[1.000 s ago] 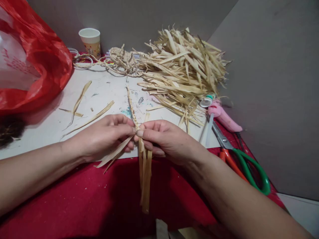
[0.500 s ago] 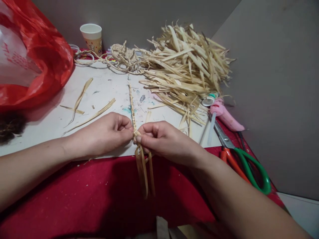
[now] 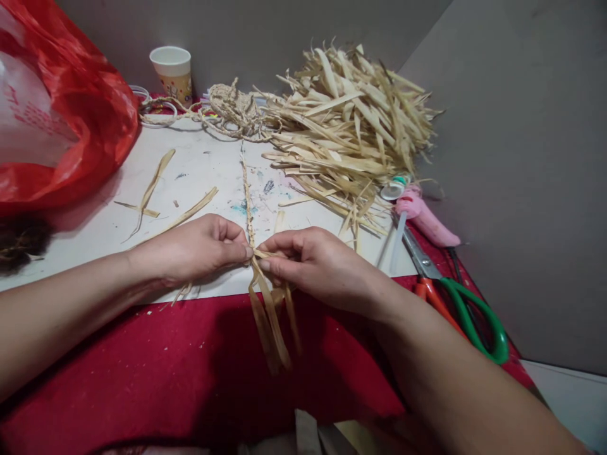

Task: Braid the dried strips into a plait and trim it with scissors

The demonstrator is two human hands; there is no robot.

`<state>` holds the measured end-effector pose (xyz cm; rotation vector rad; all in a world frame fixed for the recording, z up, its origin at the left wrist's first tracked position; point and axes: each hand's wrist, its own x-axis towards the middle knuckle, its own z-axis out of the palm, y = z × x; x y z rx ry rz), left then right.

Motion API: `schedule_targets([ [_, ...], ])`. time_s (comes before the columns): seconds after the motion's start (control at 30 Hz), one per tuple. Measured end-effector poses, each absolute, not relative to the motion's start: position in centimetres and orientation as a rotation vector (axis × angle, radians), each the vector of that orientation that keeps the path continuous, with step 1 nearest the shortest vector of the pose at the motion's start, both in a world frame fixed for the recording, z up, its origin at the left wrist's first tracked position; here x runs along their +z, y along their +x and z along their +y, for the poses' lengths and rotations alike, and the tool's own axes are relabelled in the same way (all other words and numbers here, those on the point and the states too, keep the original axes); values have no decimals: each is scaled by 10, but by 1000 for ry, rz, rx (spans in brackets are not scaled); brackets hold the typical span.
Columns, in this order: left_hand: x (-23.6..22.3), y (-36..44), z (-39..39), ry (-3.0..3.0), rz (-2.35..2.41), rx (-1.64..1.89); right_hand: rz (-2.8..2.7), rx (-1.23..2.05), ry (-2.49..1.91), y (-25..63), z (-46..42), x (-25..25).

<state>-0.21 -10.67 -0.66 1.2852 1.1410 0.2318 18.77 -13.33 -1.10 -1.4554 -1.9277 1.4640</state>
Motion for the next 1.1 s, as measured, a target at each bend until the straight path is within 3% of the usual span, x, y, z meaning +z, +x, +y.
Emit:
schedule_targets([
  [0.17,-5,-3,-112,1396,1163,255,-2019,1325,-1554,193,-136,5],
  [0.4,-6,-3,-119,1434,1148,333,-1918,1602,-1509,179,-149,5],
  [0.63,-13,0,-122,1269,1105,427,-2295,1094,-1474,165,-164,-6],
  [0.8,-9,3,-123,1109,1102,483,-2348,954,-1490,162,-167,-6],
  [0.87,-8,4,-123,1047,1107,487,-2342,1080,-1451,162,-167,-1],
  [1.03,-5,2,-121,929,1072,414,-2243,1787,-1096,176,-162,18],
  [1.1,-5,0,-120,937,1069,381,-2001,1846,-1168,186,-154,20],
])
